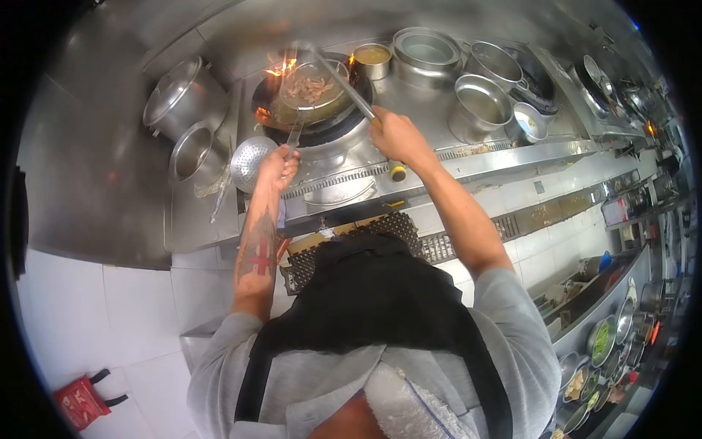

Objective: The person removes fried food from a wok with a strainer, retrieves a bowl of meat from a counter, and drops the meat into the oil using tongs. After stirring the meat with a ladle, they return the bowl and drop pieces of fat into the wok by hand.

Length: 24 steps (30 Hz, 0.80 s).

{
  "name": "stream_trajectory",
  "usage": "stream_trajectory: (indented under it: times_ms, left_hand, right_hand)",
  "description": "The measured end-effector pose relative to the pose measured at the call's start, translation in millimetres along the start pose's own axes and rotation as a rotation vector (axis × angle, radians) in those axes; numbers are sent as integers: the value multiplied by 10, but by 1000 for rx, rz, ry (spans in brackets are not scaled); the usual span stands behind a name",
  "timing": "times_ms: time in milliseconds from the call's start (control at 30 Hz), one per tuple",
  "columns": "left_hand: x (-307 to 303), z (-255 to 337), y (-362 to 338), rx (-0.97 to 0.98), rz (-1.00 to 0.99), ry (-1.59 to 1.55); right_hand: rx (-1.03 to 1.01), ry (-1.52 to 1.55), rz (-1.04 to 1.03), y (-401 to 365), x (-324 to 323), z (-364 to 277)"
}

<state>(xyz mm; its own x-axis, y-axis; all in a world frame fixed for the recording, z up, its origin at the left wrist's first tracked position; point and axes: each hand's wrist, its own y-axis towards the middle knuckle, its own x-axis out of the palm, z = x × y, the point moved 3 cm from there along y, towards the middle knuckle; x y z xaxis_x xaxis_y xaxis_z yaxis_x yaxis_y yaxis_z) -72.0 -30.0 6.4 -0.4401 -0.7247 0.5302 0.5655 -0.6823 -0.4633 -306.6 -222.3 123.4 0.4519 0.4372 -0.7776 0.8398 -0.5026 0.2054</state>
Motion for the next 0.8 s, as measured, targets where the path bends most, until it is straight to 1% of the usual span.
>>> stream_trajectory:
  times_ms: [33, 67, 100, 167, 200, 233, 267, 300, 333, 367, 400, 467, 500, 567, 667, 733, 800]
  left_hand:
    - [40, -6, -94, 10, 2, -2]
    - [139, -17, -256, 65, 49, 71]
    - [237, -19, -374, 123, 93, 146]
    - [368, -17, -476, 200, 84, 172]
    - [425, -7, -504, 256, 86, 188]
    - [473, -16, -501, 263, 93, 197]
    - [498, -5, -482, 266, 95, 197]
    - [508, -21, -445, 231, 132, 219]
    - [498, -82, -413, 183, 171, 244]
    - [414, -142, -331, 96, 168, 180]
    - [300, -176, -270, 71, 175, 185]
    - [147, -253, -196, -38, 66, 17]
    - [205, -183, -320, -49, 50, -34]
    - [167, -68, -341, -74, 39, -77]
    - [33, 72, -311, -111, 0, -119]
    - [-53, 115, -256, -122, -32, -126]
    - [-195, 162, -244, -57, 18, -8]
  right_hand:
    - [45, 35, 56, -71, -69, -71]
    - [91, 74, 120, -113, -130, -112]
    - [80, 77, 135, -124, -136, -116]
    - [180, 80, 180, -73, -65, -6]
    - [170, 85, 192, -7, 35, 74]
    - [182, 207, 157, 28, 79, 17]
    - [277, 489, 13, 38, 127, 25]
    - [412, 744, -111, 42, 185, 47]
    - [430, 750, -118, 67, 189, 17]
    - [496, 1190, -262, 146, 250, 18]
    - [551, 1634, -398, 222, 292, -7]
    - [770, 2031, -394, 380, 298, -66]
    - [778, 2033, -386, 390, 296, -52]
    - [785, 2242, -397, 495, 238, -145]
    - [712, 2280, -415, 486, 108, -268]
    - [691, 2239, -372, 441, -19, -400]
    - [606, 1968, -364, 401, -18, -500]
